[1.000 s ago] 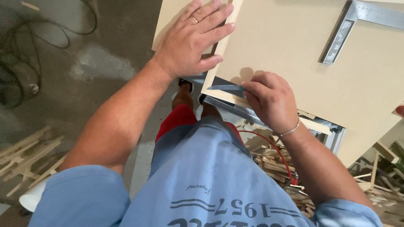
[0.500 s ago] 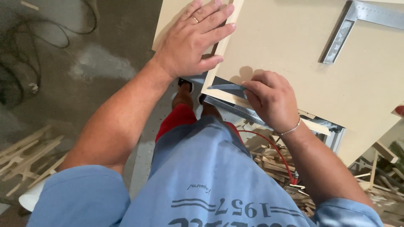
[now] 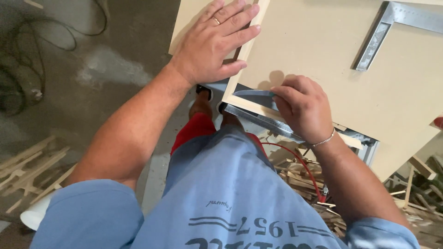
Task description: Assembling a wooden frame by applying glue to thin strips and securing them with a pneumatic nail gun on a workbench.
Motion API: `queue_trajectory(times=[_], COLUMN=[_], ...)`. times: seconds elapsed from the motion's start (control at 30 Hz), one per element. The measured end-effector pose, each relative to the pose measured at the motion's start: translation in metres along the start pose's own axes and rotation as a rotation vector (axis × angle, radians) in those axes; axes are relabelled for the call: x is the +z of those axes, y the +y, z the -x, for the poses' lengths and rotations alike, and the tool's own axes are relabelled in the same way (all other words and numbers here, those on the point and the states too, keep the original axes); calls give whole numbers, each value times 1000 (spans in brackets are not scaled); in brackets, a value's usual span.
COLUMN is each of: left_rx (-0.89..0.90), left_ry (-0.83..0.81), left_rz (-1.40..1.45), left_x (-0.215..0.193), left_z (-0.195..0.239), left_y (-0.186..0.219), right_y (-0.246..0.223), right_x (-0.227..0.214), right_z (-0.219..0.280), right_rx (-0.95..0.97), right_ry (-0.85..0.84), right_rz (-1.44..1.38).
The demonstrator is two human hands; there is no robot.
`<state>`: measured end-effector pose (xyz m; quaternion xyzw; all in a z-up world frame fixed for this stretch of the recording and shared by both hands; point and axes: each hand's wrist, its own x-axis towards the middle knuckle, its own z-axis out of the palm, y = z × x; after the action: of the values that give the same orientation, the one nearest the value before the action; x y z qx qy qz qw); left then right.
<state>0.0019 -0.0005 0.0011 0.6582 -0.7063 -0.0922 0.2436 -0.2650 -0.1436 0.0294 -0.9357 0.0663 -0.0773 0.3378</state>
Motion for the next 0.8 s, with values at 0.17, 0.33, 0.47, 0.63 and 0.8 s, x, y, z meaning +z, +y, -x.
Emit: queue_trajectory(times=[0.17,0.33,0.47,0.63,0.8], left_rx=[-5,-19,-1,-3,-12], left_ry=[-6,-7,4,0,-11], left_rz=[1,25,-4,9,8], left_x=[0,3,2,0,0], left_z=[1,2,2,0,1], left_y=[0,0,0,0,1], right_y=[-2,-7,-8,-5,-6], right_x=[0,3,3,6,4], right_z=[0,-3,-4,-4,-3], right_rx=[11,-12,-12,-39,-157], right_ry=[-16,-26,-21,-10,15], right_rz=[-8,-33,-36,-18,248])
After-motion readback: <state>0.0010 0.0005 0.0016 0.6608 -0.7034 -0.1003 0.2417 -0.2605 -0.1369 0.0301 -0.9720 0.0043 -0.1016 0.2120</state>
